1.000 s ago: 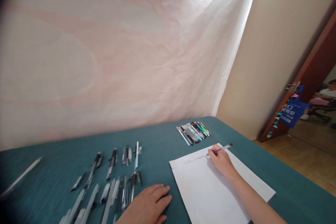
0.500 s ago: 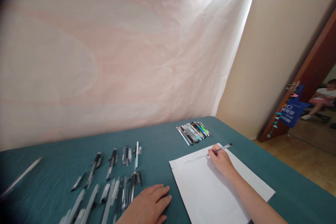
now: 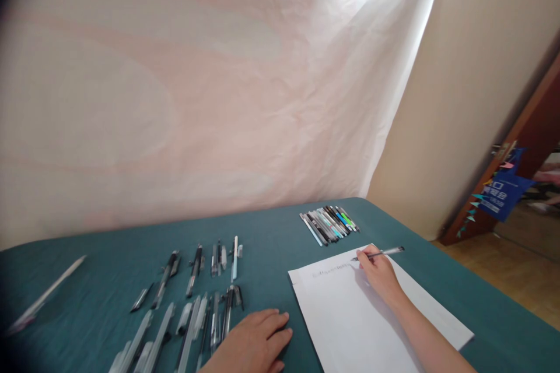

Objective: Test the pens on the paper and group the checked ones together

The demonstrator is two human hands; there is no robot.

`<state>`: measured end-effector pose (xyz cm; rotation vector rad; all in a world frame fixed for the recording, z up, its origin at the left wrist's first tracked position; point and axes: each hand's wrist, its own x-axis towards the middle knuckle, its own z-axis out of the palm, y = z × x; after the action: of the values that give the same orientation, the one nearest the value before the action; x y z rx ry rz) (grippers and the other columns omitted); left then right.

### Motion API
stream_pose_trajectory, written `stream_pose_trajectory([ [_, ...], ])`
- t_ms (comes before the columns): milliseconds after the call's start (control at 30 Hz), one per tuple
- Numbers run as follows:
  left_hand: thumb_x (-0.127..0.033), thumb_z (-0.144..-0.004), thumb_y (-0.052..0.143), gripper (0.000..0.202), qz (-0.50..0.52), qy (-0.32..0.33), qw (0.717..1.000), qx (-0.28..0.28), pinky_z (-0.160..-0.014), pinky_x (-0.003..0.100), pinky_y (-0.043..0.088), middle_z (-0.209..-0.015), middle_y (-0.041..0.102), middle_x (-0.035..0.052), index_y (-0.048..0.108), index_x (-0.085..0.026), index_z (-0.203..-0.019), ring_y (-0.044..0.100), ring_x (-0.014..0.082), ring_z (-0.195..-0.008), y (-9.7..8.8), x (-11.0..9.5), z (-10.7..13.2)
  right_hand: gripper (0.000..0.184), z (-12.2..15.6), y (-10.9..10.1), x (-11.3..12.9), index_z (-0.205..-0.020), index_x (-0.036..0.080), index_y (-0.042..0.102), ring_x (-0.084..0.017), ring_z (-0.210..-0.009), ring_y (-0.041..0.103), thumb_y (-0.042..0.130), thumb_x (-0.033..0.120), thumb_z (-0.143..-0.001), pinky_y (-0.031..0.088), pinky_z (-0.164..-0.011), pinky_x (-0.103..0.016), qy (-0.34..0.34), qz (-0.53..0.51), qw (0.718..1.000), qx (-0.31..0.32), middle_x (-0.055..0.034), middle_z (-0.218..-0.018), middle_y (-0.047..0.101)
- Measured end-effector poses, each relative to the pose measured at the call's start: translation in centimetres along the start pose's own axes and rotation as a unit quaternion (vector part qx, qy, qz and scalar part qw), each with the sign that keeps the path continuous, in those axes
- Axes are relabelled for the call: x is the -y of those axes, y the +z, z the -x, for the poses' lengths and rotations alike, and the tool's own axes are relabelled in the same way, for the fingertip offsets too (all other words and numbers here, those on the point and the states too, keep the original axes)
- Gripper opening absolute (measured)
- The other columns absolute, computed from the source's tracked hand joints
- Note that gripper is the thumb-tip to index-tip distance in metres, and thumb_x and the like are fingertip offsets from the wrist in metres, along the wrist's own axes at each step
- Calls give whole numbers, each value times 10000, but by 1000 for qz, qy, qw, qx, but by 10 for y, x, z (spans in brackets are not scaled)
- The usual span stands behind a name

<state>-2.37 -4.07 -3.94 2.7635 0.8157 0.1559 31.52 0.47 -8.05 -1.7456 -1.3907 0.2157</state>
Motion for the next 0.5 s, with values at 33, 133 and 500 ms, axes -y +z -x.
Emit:
stream_pose_trajectory([
  [33, -312, -786, 539, 372, -4, 3, 1000, 0, -942, 407, 380, -1262, 515, 85, 538, -188, -1137, 466, 269, -1138, 0, 0, 1, 315, 0, 0, 2, -579, 199, 469, -121, -440, 443, 417, 422, -796, 342, -444, -231, 2, -1, 1000, 1, 34, -473, 459],
  [133, -328, -788, 549, 370, -9, 10, 1000, -6, -915, 401, 396, -1232, 536, 92, 544, -177, -1125, 477, 270, -1121, 0, 1, 3, 316, 2, 1, 15, -692, 187, 531, -137, -464, 497, 435, 472, -790, 366, -438, -234, 14, -9, 1000, 13, 6, -541, 549],
  [500, -297, -818, 521, 206, -46, 33, 997, -55, -769, 281, 439, -1019, 643, 64, 611, -207, -981, 569, 208, -958, 7, 8, 2, 396, 25, 59, 153, -1044, 180, 580, -159, -651, 604, 481, 480, -805, 469, -529, -248, -67, -186, 920, 338, -53, -820, 649],
])
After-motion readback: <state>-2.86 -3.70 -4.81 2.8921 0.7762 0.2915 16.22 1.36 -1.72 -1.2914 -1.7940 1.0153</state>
